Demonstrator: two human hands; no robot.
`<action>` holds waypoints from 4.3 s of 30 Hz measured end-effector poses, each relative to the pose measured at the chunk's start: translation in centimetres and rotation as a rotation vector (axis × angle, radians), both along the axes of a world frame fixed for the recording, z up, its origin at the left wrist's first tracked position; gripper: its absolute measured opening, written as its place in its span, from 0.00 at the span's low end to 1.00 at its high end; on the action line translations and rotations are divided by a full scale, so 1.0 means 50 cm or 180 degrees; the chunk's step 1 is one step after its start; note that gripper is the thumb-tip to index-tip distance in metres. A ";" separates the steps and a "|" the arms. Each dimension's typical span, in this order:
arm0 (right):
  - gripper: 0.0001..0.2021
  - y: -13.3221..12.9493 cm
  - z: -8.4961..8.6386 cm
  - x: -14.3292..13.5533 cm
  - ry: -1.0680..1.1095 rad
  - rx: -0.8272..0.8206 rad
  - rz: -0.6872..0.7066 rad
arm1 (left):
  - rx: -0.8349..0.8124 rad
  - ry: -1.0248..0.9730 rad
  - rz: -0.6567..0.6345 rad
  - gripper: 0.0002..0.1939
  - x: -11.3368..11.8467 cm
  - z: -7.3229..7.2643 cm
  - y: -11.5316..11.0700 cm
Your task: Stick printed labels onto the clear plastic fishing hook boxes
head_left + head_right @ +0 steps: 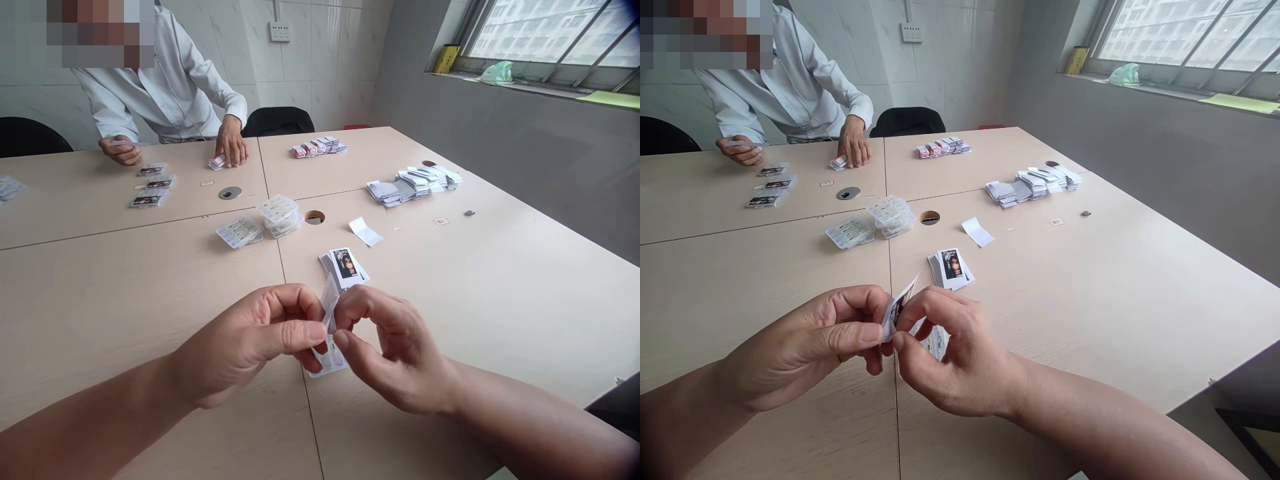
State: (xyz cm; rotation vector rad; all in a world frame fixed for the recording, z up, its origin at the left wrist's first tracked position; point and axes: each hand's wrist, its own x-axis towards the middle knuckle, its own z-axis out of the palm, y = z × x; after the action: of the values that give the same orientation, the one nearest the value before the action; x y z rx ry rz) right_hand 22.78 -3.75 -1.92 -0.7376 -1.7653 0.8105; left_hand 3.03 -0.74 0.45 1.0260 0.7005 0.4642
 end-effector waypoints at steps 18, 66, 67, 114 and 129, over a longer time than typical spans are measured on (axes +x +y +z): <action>0.09 -0.002 -0.002 0.000 -0.0083 -0.0062 0.0219 | 0.0755 0.0178 -0.0115 0.10 -0.006 -0.006 -0.001; 0.09 -0.003 -0.020 -0.005 0.0266 0.0037 -0.0670 | -0.0243 -0.0507 0.0599 0.08 -0.013 0.014 0.016; 0.11 -0.001 -0.022 -0.006 0.0280 0.0006 -0.0737 | -0.0271 -0.0484 0.0607 0.08 -0.014 0.013 0.016; 0.09 0.006 -0.032 -0.012 0.1100 -0.1504 -0.0433 | 0.2346 0.0733 0.0838 0.06 0.001 -0.005 -0.004; 0.09 0.006 -0.027 -0.016 0.1227 -0.1584 -0.0060 | 0.2285 0.0809 0.0781 0.09 -0.001 -0.008 -0.006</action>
State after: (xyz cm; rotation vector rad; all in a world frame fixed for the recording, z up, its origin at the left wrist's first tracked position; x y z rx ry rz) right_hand 21.99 -3.45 -3.25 -0.8477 -1.2194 1.3073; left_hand 2.96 -1.04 0.06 1.7020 0.9182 0.8423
